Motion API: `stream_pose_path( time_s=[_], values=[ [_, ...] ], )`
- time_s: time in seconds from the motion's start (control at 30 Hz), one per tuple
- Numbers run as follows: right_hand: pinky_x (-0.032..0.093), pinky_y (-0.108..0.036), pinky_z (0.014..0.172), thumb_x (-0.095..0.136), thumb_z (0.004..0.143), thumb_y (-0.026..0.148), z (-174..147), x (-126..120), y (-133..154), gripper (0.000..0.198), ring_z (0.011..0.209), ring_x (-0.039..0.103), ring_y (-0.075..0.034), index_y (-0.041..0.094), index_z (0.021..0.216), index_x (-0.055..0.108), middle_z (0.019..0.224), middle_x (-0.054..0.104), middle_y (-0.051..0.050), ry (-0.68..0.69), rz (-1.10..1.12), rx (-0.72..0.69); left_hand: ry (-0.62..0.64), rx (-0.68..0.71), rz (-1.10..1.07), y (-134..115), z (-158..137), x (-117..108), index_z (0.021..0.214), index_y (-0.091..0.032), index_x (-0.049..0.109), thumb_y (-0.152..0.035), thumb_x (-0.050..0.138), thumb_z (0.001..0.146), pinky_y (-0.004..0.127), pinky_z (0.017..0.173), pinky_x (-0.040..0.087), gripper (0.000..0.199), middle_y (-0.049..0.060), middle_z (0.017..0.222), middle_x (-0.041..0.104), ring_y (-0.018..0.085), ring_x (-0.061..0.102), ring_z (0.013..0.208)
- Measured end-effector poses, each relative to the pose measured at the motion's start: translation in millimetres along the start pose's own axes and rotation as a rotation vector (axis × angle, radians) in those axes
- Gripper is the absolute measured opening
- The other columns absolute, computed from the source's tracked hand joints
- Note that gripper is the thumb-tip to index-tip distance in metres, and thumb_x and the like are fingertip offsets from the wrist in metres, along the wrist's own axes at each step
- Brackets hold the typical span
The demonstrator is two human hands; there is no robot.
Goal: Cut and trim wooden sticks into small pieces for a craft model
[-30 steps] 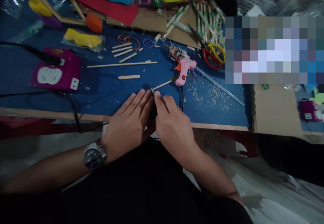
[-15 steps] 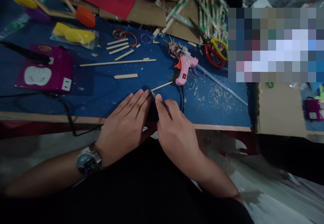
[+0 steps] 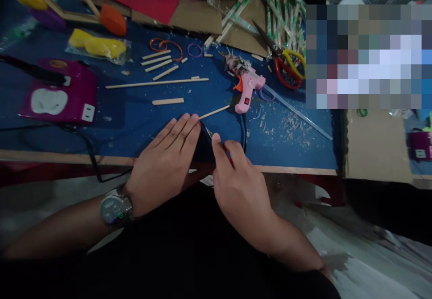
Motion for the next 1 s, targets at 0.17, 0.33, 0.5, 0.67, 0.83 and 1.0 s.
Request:
stream_pose_path(
  time_s=[0.17, 0.33, 0.5, 0.67, 0.83, 1.0],
  values=[
    [0.070, -0.045, 0.090, 0.050, 0.107, 0.012, 1, 1, -4, 0.053, 0.116, 0.072, -0.029, 0.010, 0.160, 0.053, 0.129, 0.069, -0.019, -0.029, 0.036, 0.025, -0.003, 0.014, -0.012, 1, -4, 1, 0.166, 0.009, 0.038, -0.044, 0.057, 0.108, 0.057, 0.138, 0.036, 0.080, 0.032, 0.175, 0.042, 0.042, 0.040, 0.167],
    [0.068, -0.050, 0.097, 0.051, 0.107, 0.012, 0, 2, -9, 0.055, 0.117, 0.071, -0.030, 0.013, 0.162, 0.052, 0.130, 0.069, -0.018, -0.050, 0.066, 0.048, -0.043, -0.008, -0.032, 5, -9, -7, 0.169, 0.004, 0.035, -0.051, 0.060, 0.108, 0.056, 0.140, 0.033, 0.085, 0.028, 0.175, 0.042, 0.039, 0.037, 0.169],
    [0.068, -0.045, 0.091, 0.054, 0.108, 0.014, 0, 0, -15, 0.054, 0.117, 0.071, -0.028, 0.013, 0.161, 0.053, 0.130, 0.069, -0.018, -0.065, 0.082, 0.075, -0.018, -0.110, -0.022, 14, -10, -10, 0.168, 0.002, 0.038, -0.061, 0.062, 0.107, 0.056, 0.140, 0.034, 0.091, 0.029, 0.174, 0.045, 0.040, 0.040, 0.167],
    [0.067, -0.041, 0.092, 0.055, 0.107, 0.013, 4, -1, -14, 0.054, 0.119, 0.071, -0.027, 0.014, 0.161, 0.055, 0.131, 0.070, -0.017, -0.059, 0.079, 0.075, -0.036, -0.116, -0.031, 14, -9, -7, 0.165, 0.003, 0.043, -0.065, 0.059, 0.108, 0.053, 0.140, 0.033, 0.090, 0.029, 0.172, 0.047, 0.040, 0.043, 0.165],
    [0.066, -0.039, 0.094, 0.058, 0.106, 0.013, 6, -2, -15, 0.055, 0.118, 0.071, -0.026, 0.014, 0.161, 0.056, 0.131, 0.070, -0.016, -0.058, 0.066, 0.087, -0.041, -0.082, -0.019, 14, -11, -8, 0.163, 0.004, 0.046, -0.062, 0.059, 0.108, 0.050, 0.139, 0.035, 0.087, 0.028, 0.170, 0.051, 0.039, 0.048, 0.163],
    [0.064, -0.040, 0.101, 0.059, 0.105, 0.012, 7, -1, -18, 0.053, 0.117, 0.071, -0.026, 0.010, 0.158, 0.059, 0.128, 0.071, -0.016, -0.067, 0.054, 0.076, -0.046, -0.061, 0.000, 13, -13, -10, 0.161, 0.003, 0.049, -0.058, 0.058, 0.110, 0.050, 0.136, 0.040, 0.081, 0.026, 0.167, 0.055, 0.037, 0.052, 0.160]
  ],
)
Point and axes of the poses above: each hand's wrist, its own z-axis towards the middle knuckle, its own x-axis out of the palm, y = z × x, the point moved 3 cm from there along z, towards the middle knuckle
